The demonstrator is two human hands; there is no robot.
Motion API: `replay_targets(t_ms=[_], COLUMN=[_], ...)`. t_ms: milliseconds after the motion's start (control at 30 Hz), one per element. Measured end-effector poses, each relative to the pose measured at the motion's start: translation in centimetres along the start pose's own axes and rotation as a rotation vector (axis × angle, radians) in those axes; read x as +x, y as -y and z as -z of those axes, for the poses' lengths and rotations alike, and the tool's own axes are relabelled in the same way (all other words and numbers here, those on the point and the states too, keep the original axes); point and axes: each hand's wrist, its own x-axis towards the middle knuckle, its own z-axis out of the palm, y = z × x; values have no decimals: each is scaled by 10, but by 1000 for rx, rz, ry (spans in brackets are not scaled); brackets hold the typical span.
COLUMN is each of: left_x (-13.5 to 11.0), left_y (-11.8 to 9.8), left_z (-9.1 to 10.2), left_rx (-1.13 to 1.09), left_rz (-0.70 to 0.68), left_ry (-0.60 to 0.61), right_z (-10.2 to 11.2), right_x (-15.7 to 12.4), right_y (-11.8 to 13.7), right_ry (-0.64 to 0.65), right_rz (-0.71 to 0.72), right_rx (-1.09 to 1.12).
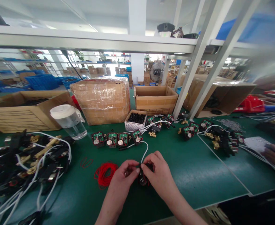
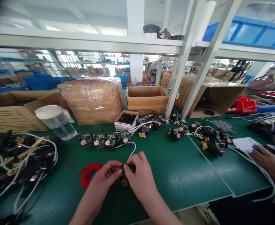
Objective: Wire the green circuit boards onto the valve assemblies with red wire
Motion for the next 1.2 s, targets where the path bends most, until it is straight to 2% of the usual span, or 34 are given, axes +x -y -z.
replay_targets(t_ms=[233,367,500,600,733,933,1200], left_x=[-2,-4,-5,-3,4,11,2], left_y=[3,-5,-11,-14,-16,-8,2], left_z=[-10,-10,-7,-6,-5,-5,-9], left_rx=[-281,-178,-49,-6,39,120,88], left_rz=[108,74,43,21,3,-88,-79], left_ry=[-22,-16,4,37,74,18,-57], right_z=[-2,6,20,25,21,17,22], right_x=[-1,1,1,-1,-3,0,-11], right_y=[3,-4,-21,-28,-22,-15,-28], right_ry=[-11,11,-7,5,35,46,72], right_rz=[4,4,-60,-53,-21,16,-6], right_rx=[12,108,238,242,191,177,278])
